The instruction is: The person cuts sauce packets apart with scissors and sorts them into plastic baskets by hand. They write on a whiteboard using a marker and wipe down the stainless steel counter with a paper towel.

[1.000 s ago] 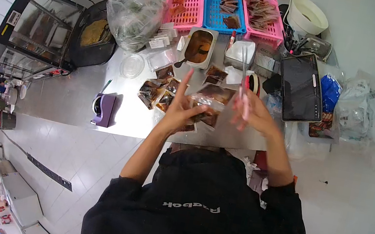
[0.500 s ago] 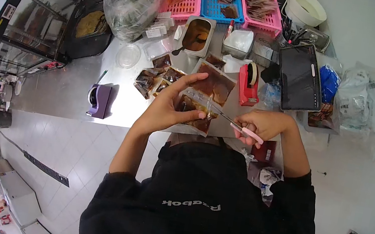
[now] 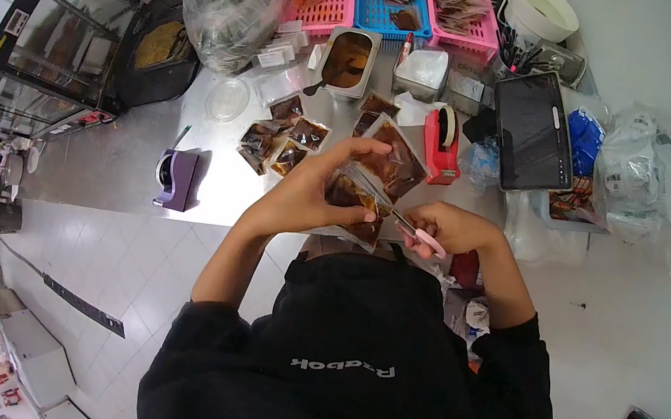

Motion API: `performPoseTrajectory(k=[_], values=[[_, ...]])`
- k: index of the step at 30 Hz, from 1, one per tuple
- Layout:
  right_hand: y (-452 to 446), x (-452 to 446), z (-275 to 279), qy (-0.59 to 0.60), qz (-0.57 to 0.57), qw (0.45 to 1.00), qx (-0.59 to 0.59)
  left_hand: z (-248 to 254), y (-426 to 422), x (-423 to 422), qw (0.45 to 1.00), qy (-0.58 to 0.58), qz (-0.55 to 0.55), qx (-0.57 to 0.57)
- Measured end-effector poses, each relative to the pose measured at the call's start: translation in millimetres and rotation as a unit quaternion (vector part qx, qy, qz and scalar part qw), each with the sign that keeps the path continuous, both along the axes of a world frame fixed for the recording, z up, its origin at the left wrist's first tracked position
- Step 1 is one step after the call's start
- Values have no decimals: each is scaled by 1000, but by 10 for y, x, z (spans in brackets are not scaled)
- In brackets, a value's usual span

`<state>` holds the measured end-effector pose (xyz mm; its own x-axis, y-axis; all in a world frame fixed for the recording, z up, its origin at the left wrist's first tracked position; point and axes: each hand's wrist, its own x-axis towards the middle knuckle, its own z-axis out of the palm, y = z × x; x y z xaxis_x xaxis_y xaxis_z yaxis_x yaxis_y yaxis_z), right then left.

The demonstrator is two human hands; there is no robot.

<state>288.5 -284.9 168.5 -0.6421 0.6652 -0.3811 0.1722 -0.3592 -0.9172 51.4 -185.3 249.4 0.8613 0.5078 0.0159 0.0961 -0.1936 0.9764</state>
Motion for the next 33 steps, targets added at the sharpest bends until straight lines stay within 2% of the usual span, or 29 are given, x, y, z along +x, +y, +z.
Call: performPoseTrajectory(k=[5,7,10,13,19,22,25,26,29,31,33], values=[[-46,-78,-20,36,-22,998,43,-16,20,52,1000,-12,-27,3],[-47,-105,-115,41,-29,995,88,-11,11,80,997,-30,-21,-69],[-32,-67,-171,77,-30,996,40,-38,43,102,993,-30,-27,-109],[-25,-115,-121,46,-36,996,67,-103,68,121,994,-20,-35,-106],[4,-145,-219,87,-59,992,73,-177,108,147,993,6,-38,-114],[70,-105,-258,146,-24,987,64,-193,163,146,992,16,-42,-119],[119,-35,-333,199,-12,980,-10,-216,222,130,993,18,-27,-116],[118,-30,-331,176,-18,984,-12,-231,237,124,993,15,-19,-113],[129,-42,-286,125,-17,992,2,-307,290,105,981,-10,-24,-194],[157,-37,-319,115,8,993,32,-273,293,109,983,5,-25,-182],[166,-24,-340,97,10,995,3,-278,296,107,985,8,-26,-169]])
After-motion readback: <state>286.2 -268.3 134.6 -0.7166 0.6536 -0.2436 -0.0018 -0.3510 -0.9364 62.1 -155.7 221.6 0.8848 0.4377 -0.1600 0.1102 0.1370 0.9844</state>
